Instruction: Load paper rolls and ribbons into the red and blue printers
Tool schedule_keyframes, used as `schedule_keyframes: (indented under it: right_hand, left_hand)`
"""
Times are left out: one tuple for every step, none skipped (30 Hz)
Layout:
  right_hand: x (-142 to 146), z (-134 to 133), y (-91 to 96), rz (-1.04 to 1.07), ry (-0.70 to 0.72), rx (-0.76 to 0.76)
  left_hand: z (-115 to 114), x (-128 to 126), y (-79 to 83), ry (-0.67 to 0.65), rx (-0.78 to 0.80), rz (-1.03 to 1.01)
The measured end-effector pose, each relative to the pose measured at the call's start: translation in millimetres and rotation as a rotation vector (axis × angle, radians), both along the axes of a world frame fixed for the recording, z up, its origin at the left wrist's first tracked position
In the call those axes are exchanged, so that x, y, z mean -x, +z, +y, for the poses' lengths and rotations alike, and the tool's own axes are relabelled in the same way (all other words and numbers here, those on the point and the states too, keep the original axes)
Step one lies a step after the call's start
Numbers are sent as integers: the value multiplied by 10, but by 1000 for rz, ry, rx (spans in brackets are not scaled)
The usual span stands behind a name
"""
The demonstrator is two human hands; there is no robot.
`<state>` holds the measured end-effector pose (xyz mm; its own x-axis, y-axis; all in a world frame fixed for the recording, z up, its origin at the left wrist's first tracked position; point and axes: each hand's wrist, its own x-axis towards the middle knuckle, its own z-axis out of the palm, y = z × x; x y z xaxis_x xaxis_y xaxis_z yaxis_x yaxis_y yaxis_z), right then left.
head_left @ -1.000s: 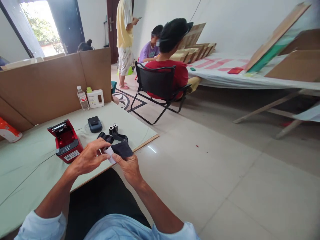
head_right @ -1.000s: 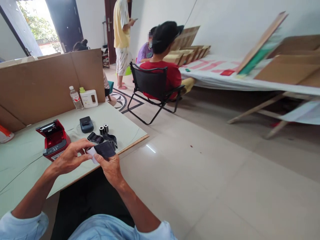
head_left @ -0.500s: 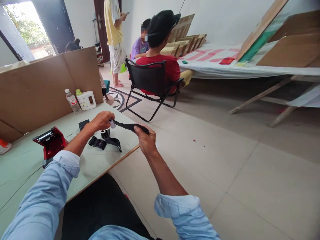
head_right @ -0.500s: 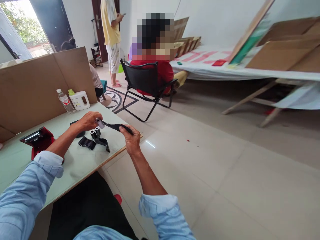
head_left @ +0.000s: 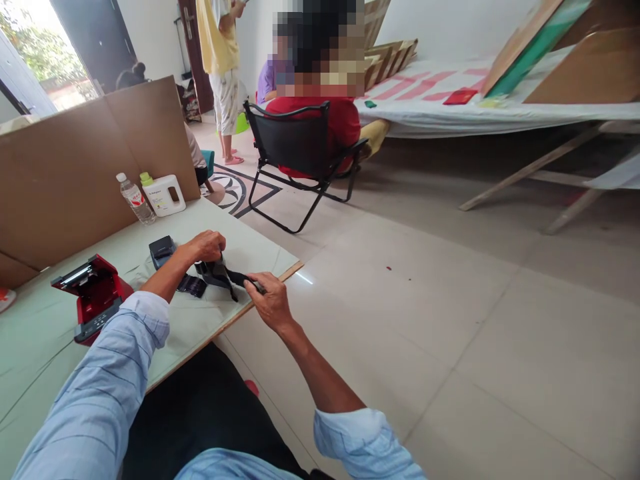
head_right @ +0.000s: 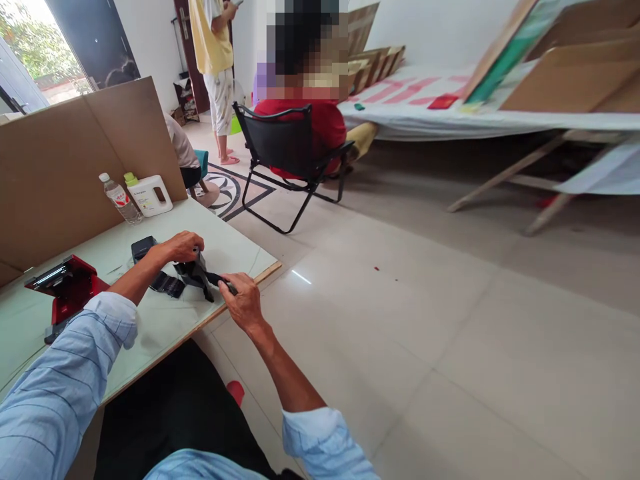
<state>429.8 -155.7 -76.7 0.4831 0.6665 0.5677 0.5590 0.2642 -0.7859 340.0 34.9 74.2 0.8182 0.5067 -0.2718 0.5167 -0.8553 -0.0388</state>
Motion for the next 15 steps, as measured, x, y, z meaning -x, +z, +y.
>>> schedule_keyframes:
  right_hand:
    - [6, -2, -9, -35, 3, 3]
    - [11, -6, -16, -65, 3, 8]
    - [13, -13, -23, -89, 1, 14]
    - [15, -24, -29, -107, -1, 19]
    - [18, -39, -35, -120, -2, 22]
    - [21, -56, -41, -128, -1, 22]
    - [27, -77, -46, -135, 2, 22]
    - [35, -99, -51, -142, 7, 20]
    - [45, -121, -57, -149, 12, 19]
    - [57, -144, -63, -155, 13, 18]
    - [71, -165, -71, -161, 12, 16]
    - [86, -184, -79, -165, 7, 13]
    - [101, -202, -88, -168, 1, 9]
    - [113, -216, -99, -168, -5, 6]
    - [123, -229, -110, -166, -11, 3]
  left_hand:
    - [2, 28, 1, -2, 8, -21]
    - [9, 67, 9, -4, 17, -55]
    - [18, 120, 24, -2, 25, -99]
    - [31, 187, 41, 6, 27, -149]
    - [45, 266, 58, 22, 23, -198]
    - [58, 356, 70, 46, 13, -240]
    - [67, 451, 73, 72, -3, -273]
    - [71, 549, 64, 97, -17, -293]
    - [66, 642, 41, 119, -27, -300]
    - [53, 727, 5, 137, -28, -298]
    - [32, 798, -44, 152, -24, -293]
    - [4, 854, -100, 162, -16, -293]
    - [-28, 894, -160, 170, -8, -300]
    - [-61, 918, -220, 179, -3, -316]
    - [-92, 929, -275, 190, -1, -337]
